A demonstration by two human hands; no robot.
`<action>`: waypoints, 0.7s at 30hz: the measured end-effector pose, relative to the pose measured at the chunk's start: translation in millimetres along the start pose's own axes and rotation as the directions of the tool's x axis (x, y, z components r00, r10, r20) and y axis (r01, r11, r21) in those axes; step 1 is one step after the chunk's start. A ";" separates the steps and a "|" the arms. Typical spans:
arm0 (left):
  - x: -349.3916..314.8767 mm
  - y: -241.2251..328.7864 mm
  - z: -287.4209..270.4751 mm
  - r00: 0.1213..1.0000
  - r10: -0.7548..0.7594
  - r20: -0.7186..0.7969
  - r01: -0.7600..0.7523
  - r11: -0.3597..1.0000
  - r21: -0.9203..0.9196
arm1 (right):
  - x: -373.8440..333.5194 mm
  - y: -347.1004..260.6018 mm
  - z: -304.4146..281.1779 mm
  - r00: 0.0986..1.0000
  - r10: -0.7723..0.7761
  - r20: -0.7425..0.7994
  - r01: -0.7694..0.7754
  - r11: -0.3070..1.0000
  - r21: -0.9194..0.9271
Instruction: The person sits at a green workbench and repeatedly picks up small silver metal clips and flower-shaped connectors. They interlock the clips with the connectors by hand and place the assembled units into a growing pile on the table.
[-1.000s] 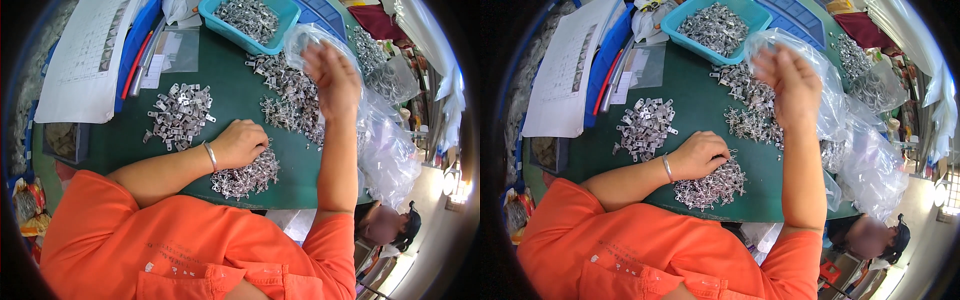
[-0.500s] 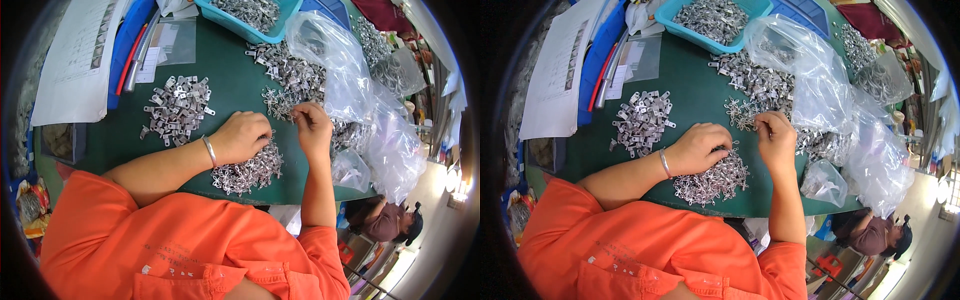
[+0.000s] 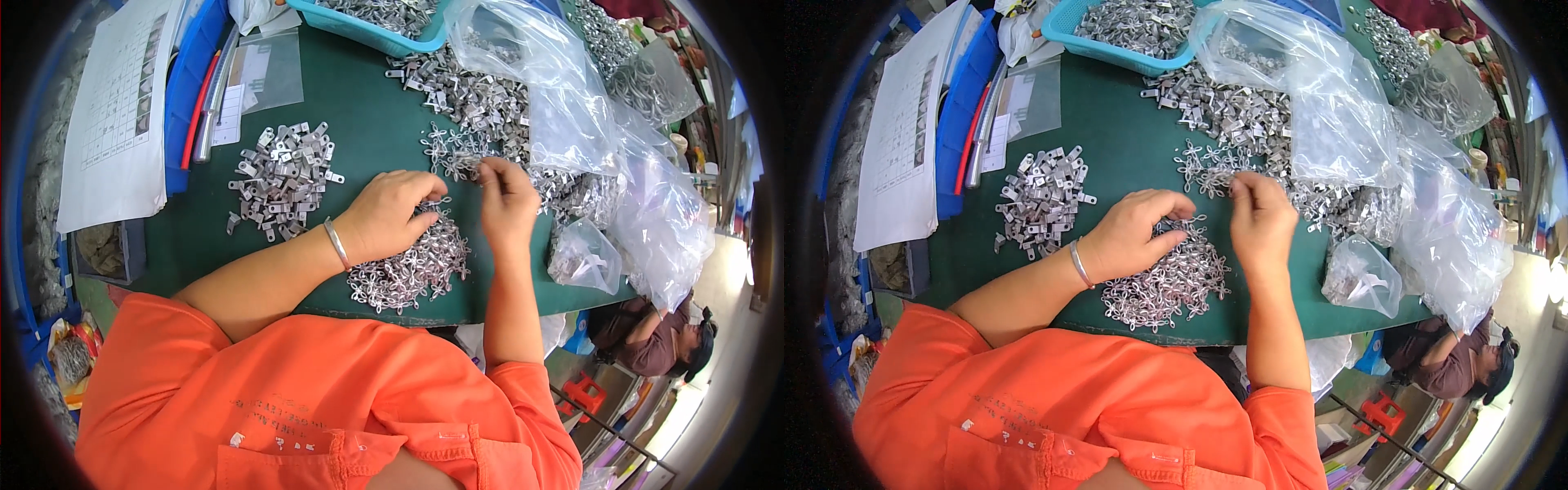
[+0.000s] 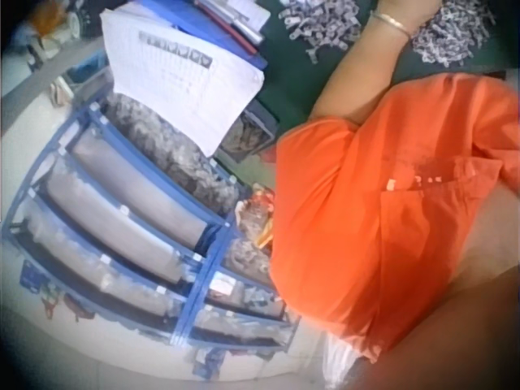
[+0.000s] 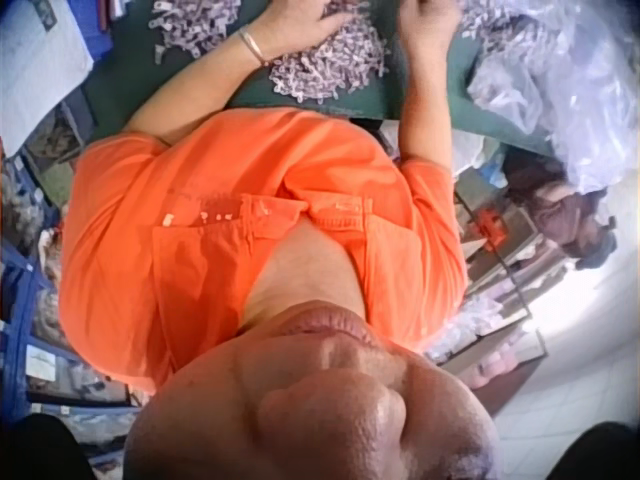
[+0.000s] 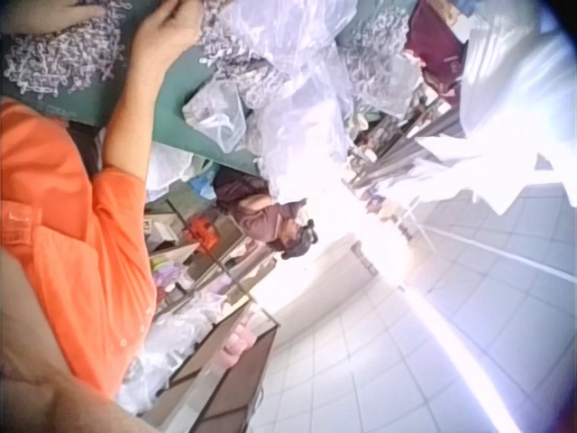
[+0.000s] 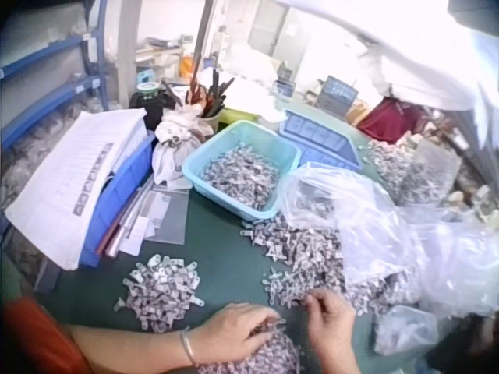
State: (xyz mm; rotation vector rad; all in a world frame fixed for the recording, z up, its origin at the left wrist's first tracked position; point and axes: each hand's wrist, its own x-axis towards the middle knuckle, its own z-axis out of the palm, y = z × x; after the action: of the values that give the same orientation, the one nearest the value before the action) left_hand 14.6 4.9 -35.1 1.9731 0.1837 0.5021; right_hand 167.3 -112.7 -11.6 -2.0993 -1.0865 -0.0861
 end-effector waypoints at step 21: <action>2.2 13.7 -3.0 0.943 -0.332 0.023 0.255 0.678 -0.689 | -36.6 -27.4 -26.2 0.885 0.260 0.387 -0.465 0.427 0.776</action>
State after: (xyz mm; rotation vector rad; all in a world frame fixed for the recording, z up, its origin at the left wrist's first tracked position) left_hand 14.0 2.0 -21.2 1.1502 0.3254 0.3823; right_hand 131.2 -144.8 9.4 -1.3429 -0.5267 0.7798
